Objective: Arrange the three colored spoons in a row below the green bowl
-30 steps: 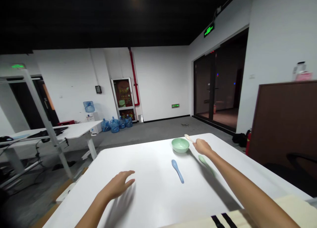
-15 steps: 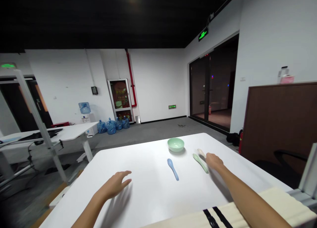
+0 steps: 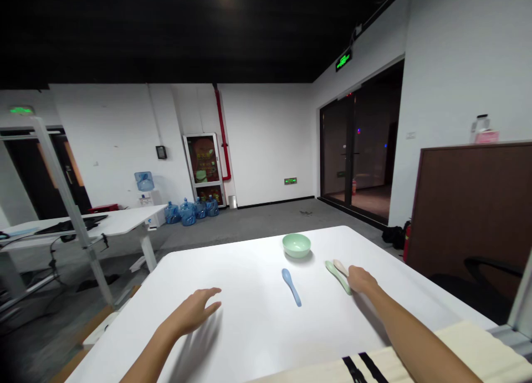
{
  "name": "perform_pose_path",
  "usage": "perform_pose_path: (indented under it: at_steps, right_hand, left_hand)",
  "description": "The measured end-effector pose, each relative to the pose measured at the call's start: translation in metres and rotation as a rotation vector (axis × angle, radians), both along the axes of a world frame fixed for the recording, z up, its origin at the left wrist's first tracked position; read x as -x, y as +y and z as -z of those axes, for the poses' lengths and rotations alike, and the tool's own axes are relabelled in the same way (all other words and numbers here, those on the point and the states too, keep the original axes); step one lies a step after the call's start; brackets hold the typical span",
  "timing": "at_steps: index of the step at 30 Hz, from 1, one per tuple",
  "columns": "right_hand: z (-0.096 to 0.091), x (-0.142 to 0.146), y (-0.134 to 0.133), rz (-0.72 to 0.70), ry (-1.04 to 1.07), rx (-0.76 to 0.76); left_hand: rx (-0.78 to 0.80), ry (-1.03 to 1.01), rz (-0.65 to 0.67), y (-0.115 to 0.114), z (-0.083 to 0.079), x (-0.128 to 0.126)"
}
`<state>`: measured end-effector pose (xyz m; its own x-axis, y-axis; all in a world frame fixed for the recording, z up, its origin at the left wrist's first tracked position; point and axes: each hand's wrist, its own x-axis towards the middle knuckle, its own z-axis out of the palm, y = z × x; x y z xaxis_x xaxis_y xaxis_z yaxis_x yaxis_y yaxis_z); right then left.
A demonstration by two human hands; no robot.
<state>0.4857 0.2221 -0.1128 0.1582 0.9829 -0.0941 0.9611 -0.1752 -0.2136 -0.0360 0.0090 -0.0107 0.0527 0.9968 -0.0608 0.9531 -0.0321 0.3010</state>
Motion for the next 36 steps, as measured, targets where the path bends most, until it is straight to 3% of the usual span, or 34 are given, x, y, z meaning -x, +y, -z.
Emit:
perform_pose_path:
  at_steps: [6,12,16,25,29,36]
  right_hand:
    - [0.001,-0.002,0.001,-0.015,-0.008,0.008]
    - [-0.015,0.012,-0.003,0.026,0.002,-0.042]
    - [-0.019,0.027,-0.006,-0.039,-0.033,-0.068]
    - [-0.001,0.037,-0.003,-0.116,-0.033,-0.034]
    - [-0.007,0.046,-0.005,-0.124,-0.004,-0.047]
    - [-0.013,0.079,-0.013,-0.259,0.051,-0.059]
  left_hand:
    - [-0.011,-0.006,0.005,0.001,0.002,0.002]
    - [-0.011,-0.009,0.007,0.001,0.003,0.002]
    - [-0.001,-0.006,0.008,0.001,0.000,0.001]
    - [0.002,-0.013,0.000,0.001,0.004,0.004]
    - [0.001,-0.014,-0.001,0.001,0.001,0.002]
    - [0.008,0.004,0.005,0.000,0.000,0.002]
